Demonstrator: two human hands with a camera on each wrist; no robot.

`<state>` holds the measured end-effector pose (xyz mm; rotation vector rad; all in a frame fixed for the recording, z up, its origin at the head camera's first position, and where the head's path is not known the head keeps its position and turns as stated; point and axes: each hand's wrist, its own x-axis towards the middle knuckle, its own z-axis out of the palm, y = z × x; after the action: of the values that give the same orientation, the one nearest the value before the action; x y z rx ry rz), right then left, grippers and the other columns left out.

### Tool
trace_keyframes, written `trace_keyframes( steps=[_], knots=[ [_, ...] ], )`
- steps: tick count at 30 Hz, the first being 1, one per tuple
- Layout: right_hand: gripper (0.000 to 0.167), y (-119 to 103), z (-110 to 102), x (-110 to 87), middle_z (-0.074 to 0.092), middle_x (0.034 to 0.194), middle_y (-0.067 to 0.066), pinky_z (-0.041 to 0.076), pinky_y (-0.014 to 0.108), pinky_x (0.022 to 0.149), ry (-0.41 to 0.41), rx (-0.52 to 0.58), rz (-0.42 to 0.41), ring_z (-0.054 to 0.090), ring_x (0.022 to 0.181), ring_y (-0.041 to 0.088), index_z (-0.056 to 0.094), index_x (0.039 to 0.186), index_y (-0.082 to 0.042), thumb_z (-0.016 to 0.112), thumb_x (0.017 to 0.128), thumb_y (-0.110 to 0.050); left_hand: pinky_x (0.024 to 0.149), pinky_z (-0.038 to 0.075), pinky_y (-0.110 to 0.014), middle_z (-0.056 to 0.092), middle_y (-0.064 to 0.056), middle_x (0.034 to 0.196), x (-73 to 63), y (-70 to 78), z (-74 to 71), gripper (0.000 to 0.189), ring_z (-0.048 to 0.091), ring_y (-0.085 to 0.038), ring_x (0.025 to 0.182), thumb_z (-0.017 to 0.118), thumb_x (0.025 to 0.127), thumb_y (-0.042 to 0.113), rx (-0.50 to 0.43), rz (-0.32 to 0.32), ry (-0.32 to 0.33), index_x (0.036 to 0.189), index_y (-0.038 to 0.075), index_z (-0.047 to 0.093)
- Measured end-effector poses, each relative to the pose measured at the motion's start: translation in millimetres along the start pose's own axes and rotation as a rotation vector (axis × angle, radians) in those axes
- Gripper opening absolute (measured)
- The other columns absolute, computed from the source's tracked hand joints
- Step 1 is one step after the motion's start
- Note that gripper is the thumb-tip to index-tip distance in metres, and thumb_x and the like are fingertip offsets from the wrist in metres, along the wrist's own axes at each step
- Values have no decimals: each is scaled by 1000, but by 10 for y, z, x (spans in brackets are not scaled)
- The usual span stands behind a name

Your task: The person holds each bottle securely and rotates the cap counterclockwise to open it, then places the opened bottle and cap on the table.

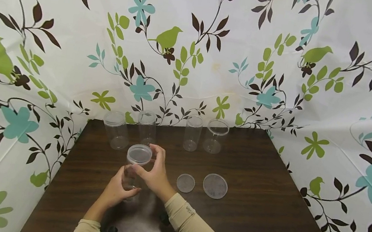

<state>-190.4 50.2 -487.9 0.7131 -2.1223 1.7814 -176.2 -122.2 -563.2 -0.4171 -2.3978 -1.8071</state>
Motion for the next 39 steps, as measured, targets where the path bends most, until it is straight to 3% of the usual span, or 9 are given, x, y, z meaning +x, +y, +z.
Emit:
trace_keyframes(
  steps=[5,11,14,19,24,29,33,39],
  knots=[
    [73,-143,-27,-5,44,133,31,45,39,97,-8,-11,33,50,120,40,33,143,12,75,85,2,78,59,-42,65,-12,107,-55,201,-29,69,66,-24,93,89,70,-2,8,28,-7,127,-4,51],
    [76,177,-53,8,48,138,27,46,32,95,-44,124,27,49,125,38,30,148,6,74,86,4,78,57,-30,66,-10,110,-33,-47,4,73,66,-18,94,91,69,1,35,22,-26,129,2,51],
    [74,274,-93,14,46,142,28,45,30,97,-78,245,14,48,129,31,29,148,4,73,88,1,81,56,-29,66,-11,114,-22,-141,-12,74,66,-21,98,91,72,6,-5,37,-92,133,5,49],
    [73,317,-159,42,40,144,37,42,29,106,-168,454,-14,49,130,21,25,147,10,70,94,-10,88,54,-32,62,-23,124,-15,-168,-52,75,63,-38,110,86,78,5,-153,61,-239,140,2,44],
    [72,347,-194,57,36,145,39,45,29,103,-221,558,7,52,128,18,26,149,6,70,97,-20,92,53,-32,60,-24,127,-11,-146,-62,75,62,-36,114,83,80,3,-201,52,-296,142,0,41],
    [76,299,-209,55,39,143,37,48,28,97,-187,615,38,54,124,19,28,148,6,72,94,-25,91,54,-33,59,-24,127,-6,-126,-58,75,60,-38,115,83,80,4,-202,55,-311,142,0,40],
    [81,268,-219,71,43,140,23,48,24,93,-140,657,19,51,124,17,24,147,11,74,93,-22,88,56,-35,58,-27,126,-4,-133,-51,75,59,-45,114,83,81,3,-207,52,-312,142,-3,40],
    [71,272,-278,116,40,137,13,46,25,100,-66,730,-18,48,125,19,29,144,1,74,92,-13,85,57,-35,53,-35,127,4,-181,-43,76,58,-49,114,82,81,2,-224,41,-317,142,-7,37]
  ],
)
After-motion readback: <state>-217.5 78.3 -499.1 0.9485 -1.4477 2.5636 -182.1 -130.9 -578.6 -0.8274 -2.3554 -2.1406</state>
